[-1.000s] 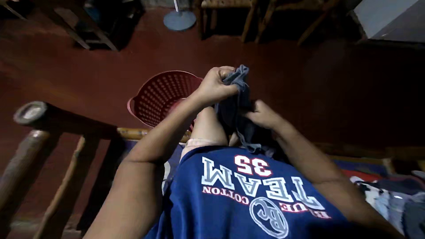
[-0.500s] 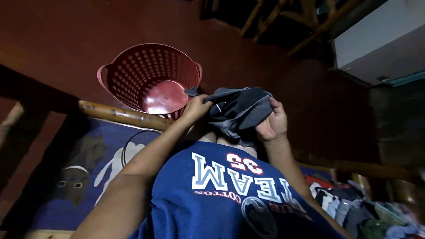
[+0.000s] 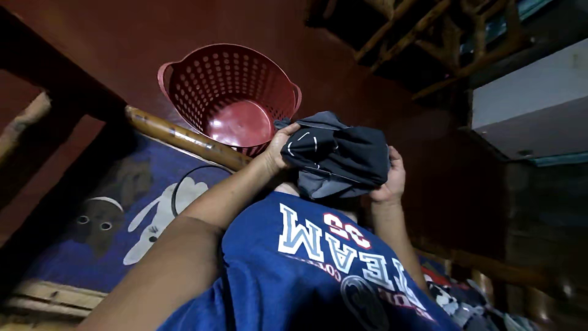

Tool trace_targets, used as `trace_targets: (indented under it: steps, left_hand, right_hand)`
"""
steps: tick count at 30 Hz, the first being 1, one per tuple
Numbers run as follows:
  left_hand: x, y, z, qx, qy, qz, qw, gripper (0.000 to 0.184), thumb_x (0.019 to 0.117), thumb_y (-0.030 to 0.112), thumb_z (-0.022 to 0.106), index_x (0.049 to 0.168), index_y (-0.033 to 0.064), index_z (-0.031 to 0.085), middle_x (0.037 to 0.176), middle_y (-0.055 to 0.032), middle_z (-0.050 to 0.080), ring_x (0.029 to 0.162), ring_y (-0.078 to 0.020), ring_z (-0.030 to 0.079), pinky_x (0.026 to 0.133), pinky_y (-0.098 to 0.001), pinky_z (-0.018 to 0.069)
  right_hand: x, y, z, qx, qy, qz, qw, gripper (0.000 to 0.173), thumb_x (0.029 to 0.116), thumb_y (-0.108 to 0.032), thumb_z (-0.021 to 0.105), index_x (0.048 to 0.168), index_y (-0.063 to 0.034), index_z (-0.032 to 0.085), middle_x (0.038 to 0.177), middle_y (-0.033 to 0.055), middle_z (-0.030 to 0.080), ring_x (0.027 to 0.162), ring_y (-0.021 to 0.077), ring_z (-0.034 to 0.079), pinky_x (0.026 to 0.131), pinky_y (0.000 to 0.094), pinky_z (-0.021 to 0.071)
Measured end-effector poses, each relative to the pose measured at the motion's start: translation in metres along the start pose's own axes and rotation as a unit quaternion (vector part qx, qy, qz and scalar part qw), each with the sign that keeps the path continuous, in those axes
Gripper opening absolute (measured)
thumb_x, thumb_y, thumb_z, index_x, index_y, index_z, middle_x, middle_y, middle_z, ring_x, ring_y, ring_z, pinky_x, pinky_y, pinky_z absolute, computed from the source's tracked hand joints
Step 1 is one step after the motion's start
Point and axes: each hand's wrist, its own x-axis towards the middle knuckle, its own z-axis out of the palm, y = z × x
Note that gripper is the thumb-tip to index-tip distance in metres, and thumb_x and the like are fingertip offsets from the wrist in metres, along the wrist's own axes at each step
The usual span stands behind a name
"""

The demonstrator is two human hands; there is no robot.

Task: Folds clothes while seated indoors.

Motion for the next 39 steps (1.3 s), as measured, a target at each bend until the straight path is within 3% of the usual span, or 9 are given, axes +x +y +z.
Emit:
trace_targets:
  steps: [8,10,12,15,20,25,31,36,39]
  left_hand:
    - [-0.018,0.016,0.016,0.174,0.01,0.041,0.984,0.037,0.106,0.033,0.032,0.111,0.0141,0.064,0.098,-0.0048,0.072,0.09,-0.0146,0.07,0.078,-0.035,0.0603]
    - [-0.029,0.035,0.01,0.361,-0.114,0.018,0.926,0.038,0.0954,0.03,0.047,0.125,0.0147,0.066,0.113,0.0002,0.073,0.097,-0.0084,0.068,0.084,-0.0287,0.0578]
    - [-0.035,0.053,0.017,0.519,-0.147,-0.027,0.842,0.039,0.0953,0.04,0.046,0.109,0.0162,0.075,0.11,0.0029,0.076,0.095,-0.0078,0.07,0.081,-0.0281,0.0585]
    - [-0.018,0.053,0.024,0.654,-0.004,0.004,0.756,0.05,0.1095,0.039,0.039,0.098,0.0036,0.072,0.092,-0.002,0.074,0.085,-0.0114,0.07,0.083,-0.0344,0.0585]
    - [0.019,0.016,0.035,0.639,-0.065,0.006,0.767,0.058,0.1023,0.044,0.049,0.151,0.0135,0.043,0.136,-0.0073,0.059,0.111,-0.0138,0.062,0.092,-0.0358,0.0544]
    - [0.032,0.023,0.101,0.606,-0.092,0.073,0.787,0.019,0.104,0.019,0.057,0.11,0.0038,0.068,0.09,-0.0001,0.071,0.08,-0.0064,0.067,0.077,-0.0295,0.0587]
    - [0.056,0.055,0.204,0.622,-0.093,0.213,0.748,0.029,0.1085,0.024,0.049,0.118,0.0035,0.066,0.096,-0.0034,0.071,0.085,-0.0112,0.068,0.08,-0.0325,0.0588]
    - [0.091,0.016,0.232,0.687,-0.065,0.293,0.662,0.042,0.1084,0.034,0.048,0.139,0.008,0.059,0.137,-0.0117,0.06,0.124,-0.0183,0.058,0.106,-0.04,0.0478]
    - [0.088,0.003,0.198,0.703,0.008,0.383,0.599,0.063,0.0917,0.046,0.07,0.135,0.0026,0.055,0.143,-0.0225,0.05,0.133,-0.0333,0.049,0.109,-0.0491,0.045]
  right_hand:
    - [0.0,-0.005,0.015,-0.104,0.005,-0.042,0.994,0.044,0.1083,-0.037,0.031,0.113,-0.0127,0.067,0.103,0.0054,0.073,0.097,0.015,0.071,0.084,0.0371,0.0609]
    - [-0.005,-0.012,0.02,-0.214,0.004,-0.101,0.972,0.029,0.1064,-0.026,0.042,0.117,-0.014,0.067,0.104,0.0025,0.073,0.097,0.0121,0.071,0.086,0.0343,0.061]
    - [-0.009,-0.02,0.026,-0.296,0.016,-0.142,0.944,0.02,0.0957,-0.016,0.061,0.114,-0.0141,0.067,0.098,0.0005,0.074,0.088,0.0098,0.072,0.079,0.0314,0.0624]
    - [-0.012,-0.031,0.034,-0.348,-0.027,-0.151,0.925,0.018,0.0901,-0.012,0.068,0.107,-0.0159,0.072,0.092,-0.0027,0.075,0.08,0.006,0.071,0.073,0.0273,0.0618]
    - [-0.008,-0.043,0.047,-0.374,-0.141,-0.173,0.9,0.015,0.0961,-0.015,0.063,0.107,-0.0153,0.074,0.093,-0.0039,0.075,0.08,0.0042,0.07,0.074,0.0245,0.0609]
    - [-0.002,-0.073,0.053,-0.474,-0.066,-0.236,0.846,0.014,0.1008,-0.012,0.059,0.108,-0.0098,0.07,0.094,-0.0038,0.074,0.083,0.0054,0.071,0.078,0.027,0.0618]
    - [0.003,-0.104,0.064,-0.506,-0.038,-0.102,0.856,0.051,0.0925,-0.041,0.07,0.129,-0.0083,0.057,0.102,-0.0029,0.073,0.091,0.0061,0.071,0.084,0.0291,0.0619]
    - [0.021,-0.075,0.093,-0.382,0.048,-0.121,0.915,0.028,0.104,-0.024,0.056,0.125,-0.0057,0.06,0.104,0.0063,0.071,0.095,0.0143,0.07,0.085,0.0367,0.0609]
    - [0.028,-0.075,0.097,-0.237,0.125,-0.17,0.948,0.033,0.1052,-0.029,0.055,0.129,-0.0066,0.059,0.11,0.0082,0.071,0.101,0.0172,0.07,0.088,0.0389,0.0602]
